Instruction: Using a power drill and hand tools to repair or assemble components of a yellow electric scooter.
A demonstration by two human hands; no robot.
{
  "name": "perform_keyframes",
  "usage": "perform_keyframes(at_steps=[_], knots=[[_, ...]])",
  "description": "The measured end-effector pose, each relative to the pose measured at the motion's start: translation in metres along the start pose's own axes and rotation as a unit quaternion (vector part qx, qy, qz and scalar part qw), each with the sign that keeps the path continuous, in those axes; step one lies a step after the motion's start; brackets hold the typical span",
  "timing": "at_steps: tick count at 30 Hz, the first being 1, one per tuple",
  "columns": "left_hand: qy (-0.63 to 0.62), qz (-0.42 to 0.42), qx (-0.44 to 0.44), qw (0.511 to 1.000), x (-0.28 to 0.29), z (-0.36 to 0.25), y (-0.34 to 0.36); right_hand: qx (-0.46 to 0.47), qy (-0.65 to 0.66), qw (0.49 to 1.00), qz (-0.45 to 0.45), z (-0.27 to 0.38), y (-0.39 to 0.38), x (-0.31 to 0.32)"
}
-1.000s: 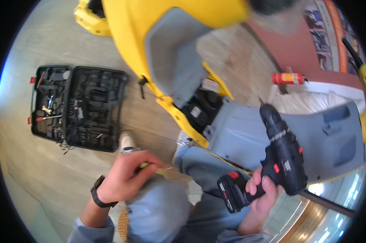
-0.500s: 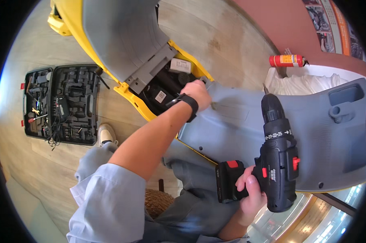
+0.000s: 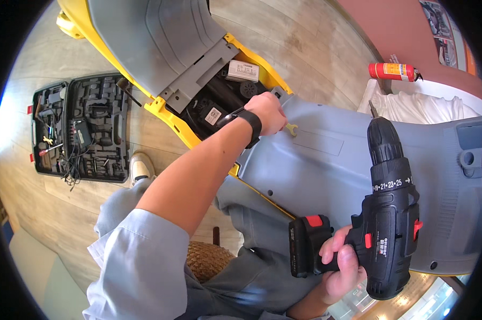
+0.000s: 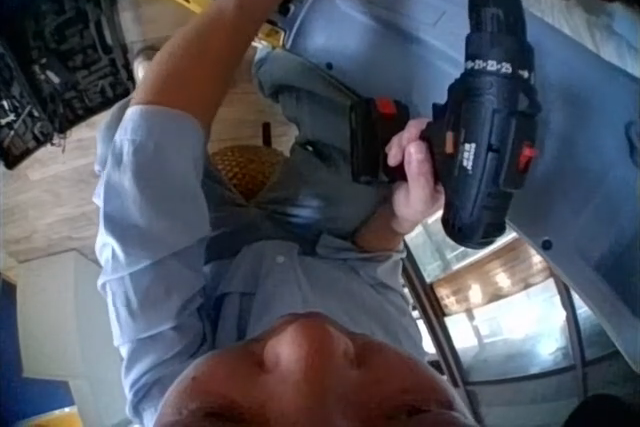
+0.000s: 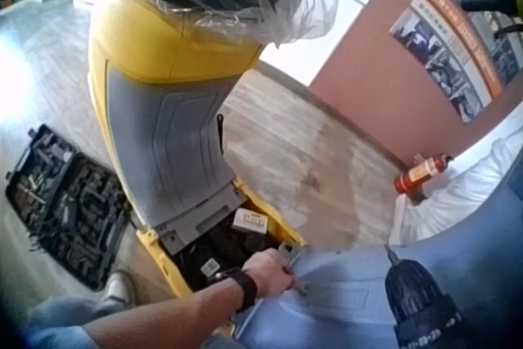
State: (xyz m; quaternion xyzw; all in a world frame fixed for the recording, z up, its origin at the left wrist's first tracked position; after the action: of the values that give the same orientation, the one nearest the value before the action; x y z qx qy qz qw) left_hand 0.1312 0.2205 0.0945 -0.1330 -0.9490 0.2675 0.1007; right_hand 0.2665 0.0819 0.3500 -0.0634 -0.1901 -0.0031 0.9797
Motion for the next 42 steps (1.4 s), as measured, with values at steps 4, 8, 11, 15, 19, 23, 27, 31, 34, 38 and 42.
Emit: perform_keyframes(at_steps=[4, 8, 11, 15, 19, 23, 27, 31, 34, 38, 42], knots=[[0.117, -0.060, 0.018, 0.991, -0.008, -0.004, 0.015, 0.001, -0.002, 1.000, 0.007, 0.001, 0.001, -0.004], [0.180, 0.016, 0.074, 0.981, -0.007, -0.005, 0.024, -0.006, -0.007, 1.000, -0.006, 0.003, 0.002, -0.004], [0.194, 0.101, 0.042, 0.975, -0.001, -0.025, 0.010, 0.004, -0.004, 1.000, -0.019, 0.002, 0.001, 0.000], [0.172, 0.116, 0.023, 0.978, -0.004, -0.043, 0.006, -0.001, -0.004, 1.000, -0.026, 0.002, 0.000, -0.001], [0.272, 0.084, 0.032, 0.958, -0.003, -0.050, 0.015, -0.003, 0.001, 1.000, -0.020, 0.001, 0.001, -0.001], [0.180, 0.143, 0.078, 0.970, -0.007, -0.023, 0.022, -0.006, 0.010, 1.000, -0.022, 0.001, 0.001, -0.002], [0.193, 0.166, 0.041, 0.966, -0.016, 0.004, 0.027, -0.043, 0.059, 0.996, -0.056, -0.003, -0.001, 0.003], [0.122, 0.151, -0.021, 0.981, -0.017, 0.000, 0.033, -0.038, 0.066, 0.995, -0.059, -0.004, 0.000, 0.006], [0.278, 0.001, -0.170, 0.945, -0.011, -0.026, 0.029, -0.026, 0.042, 0.998, -0.042, -0.002, 0.003, 0.003], [0.306, 0.085, -0.154, 0.936, -0.027, -0.013, 0.030, -0.013, 0.019, 0.999, -0.025, -0.002, 0.004, 0.000], [0.200, 0.042, -0.130, 0.970, -0.033, -0.006, 0.021, -0.022, 0.014, 0.999, -0.030, -0.002, 0.003, -0.001]])
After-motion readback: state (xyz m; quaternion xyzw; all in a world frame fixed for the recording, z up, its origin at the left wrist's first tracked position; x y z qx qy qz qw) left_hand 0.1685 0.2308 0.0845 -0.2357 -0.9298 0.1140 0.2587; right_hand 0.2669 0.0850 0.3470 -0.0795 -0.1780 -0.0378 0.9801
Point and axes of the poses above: each hand's wrist, its own y-axis towards the middle knuckle, its own x-axis out of the back of the hand, z = x × y, the point moved 6 cm from there along y, towards the middle knuckle, and after that the axes turned 1 degree about y, right-handed, at the moved point
